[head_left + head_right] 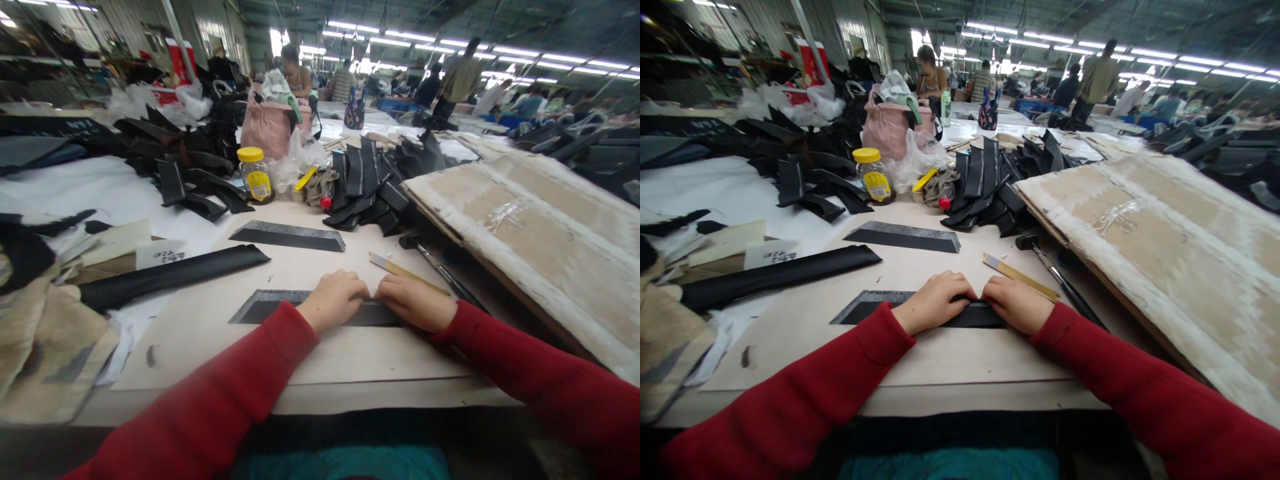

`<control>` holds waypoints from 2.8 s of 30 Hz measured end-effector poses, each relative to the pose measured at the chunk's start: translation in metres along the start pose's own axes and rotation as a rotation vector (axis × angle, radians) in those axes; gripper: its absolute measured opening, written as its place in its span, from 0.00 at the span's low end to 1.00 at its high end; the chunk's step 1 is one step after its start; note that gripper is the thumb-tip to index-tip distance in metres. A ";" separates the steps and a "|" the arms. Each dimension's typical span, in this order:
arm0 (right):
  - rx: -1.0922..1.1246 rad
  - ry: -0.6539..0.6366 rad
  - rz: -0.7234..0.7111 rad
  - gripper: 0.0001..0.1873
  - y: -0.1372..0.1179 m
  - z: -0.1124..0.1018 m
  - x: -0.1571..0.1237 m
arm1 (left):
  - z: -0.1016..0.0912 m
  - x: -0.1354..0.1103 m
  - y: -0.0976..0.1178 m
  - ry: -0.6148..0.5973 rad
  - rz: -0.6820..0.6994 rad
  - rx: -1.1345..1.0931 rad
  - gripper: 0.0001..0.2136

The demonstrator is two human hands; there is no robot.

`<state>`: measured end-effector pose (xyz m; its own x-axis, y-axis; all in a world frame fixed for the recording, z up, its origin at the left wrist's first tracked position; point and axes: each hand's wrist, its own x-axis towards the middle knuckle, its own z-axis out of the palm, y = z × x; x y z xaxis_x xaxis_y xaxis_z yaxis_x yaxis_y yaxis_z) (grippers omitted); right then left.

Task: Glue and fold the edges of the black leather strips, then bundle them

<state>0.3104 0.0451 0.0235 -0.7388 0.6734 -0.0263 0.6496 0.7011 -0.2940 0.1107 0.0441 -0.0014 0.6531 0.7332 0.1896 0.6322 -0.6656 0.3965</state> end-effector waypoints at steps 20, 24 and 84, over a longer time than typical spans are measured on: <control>-0.254 -0.070 0.055 0.12 -0.031 0.002 -0.012 | -0.009 -0.021 0.026 -0.071 0.170 0.317 0.09; 0.047 -0.036 0.040 0.16 -0.031 0.002 -0.026 | -0.014 -0.032 0.030 -0.085 0.231 0.285 0.11; -0.032 0.137 0.128 0.23 -0.007 0.002 -0.060 | -0.004 -0.055 0.056 -0.161 0.196 0.134 0.13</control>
<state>0.3495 -0.0008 0.0248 -0.6201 0.7815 0.0693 0.7436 0.6136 -0.2656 0.1087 -0.0333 0.0136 0.8193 0.5642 0.1019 0.5298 -0.8130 0.2416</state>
